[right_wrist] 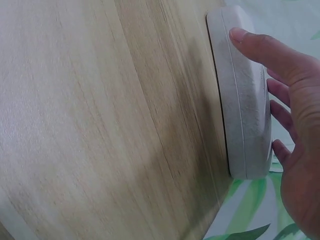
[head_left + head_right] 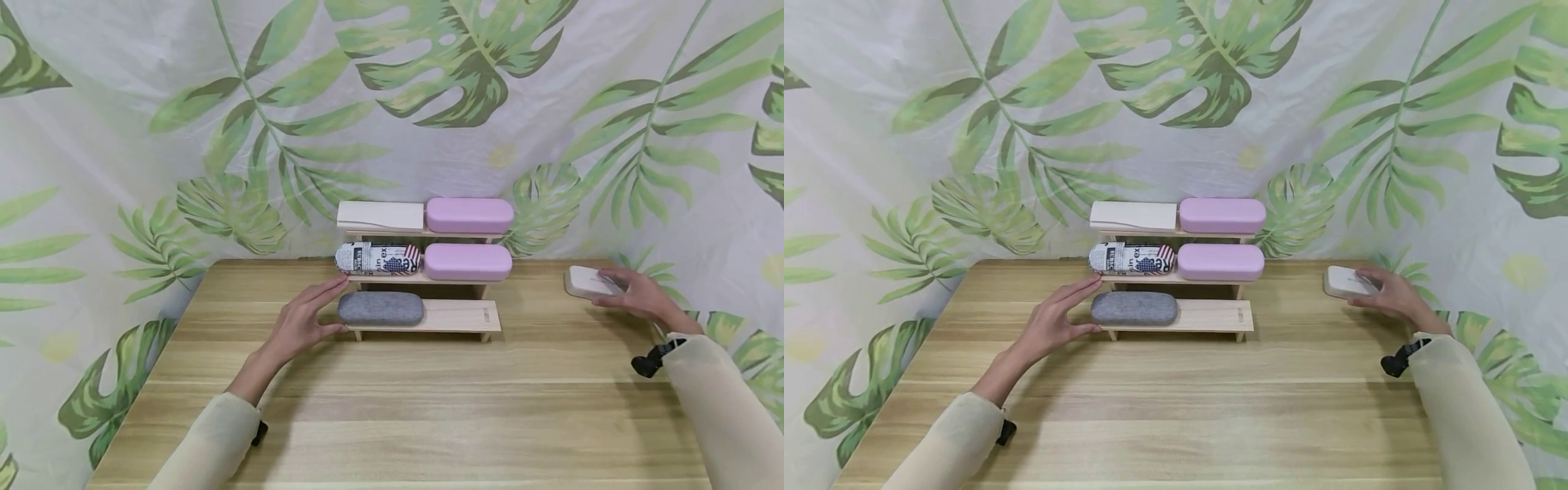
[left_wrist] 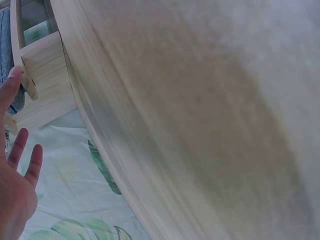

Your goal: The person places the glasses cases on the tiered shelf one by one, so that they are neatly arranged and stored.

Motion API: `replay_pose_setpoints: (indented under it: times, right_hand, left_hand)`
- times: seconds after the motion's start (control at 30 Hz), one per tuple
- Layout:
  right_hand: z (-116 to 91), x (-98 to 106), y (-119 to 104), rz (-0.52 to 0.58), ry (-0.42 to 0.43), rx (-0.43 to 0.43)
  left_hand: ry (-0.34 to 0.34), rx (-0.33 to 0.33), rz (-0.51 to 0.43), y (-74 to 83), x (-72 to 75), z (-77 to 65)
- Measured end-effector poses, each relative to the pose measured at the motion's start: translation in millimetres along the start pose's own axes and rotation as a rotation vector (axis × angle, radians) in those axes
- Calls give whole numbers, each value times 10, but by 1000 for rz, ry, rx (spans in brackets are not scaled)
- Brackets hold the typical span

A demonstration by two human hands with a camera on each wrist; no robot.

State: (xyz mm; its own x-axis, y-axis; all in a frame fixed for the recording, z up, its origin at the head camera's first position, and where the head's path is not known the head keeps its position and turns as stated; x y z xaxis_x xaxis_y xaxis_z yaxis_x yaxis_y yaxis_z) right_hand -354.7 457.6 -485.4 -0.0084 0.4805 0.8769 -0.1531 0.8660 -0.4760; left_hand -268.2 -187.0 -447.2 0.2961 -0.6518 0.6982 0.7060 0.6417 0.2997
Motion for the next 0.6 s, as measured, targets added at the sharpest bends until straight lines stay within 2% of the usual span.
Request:
replay_pose_setpoints:
  times: [0.6]
  right_hand:
    - [1,-4,-79,-25,44,111]
  left_hand:
    - [-2,-6,13,11,-4,14]
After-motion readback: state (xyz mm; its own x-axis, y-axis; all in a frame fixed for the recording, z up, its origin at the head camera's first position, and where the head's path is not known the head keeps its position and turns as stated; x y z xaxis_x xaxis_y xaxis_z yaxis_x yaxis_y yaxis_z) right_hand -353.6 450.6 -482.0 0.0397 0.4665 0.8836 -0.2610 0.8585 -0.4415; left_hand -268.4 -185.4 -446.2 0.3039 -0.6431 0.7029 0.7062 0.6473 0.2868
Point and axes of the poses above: each hand's wrist, its own z-axis towards the middle knuckle, its own x-axis out of the back of the hand, y = z × x, the point moved 9 cm from there along z, towards the middle knuckle, and after that the axes turned 6 degrees about y, right-handed, at the moved point
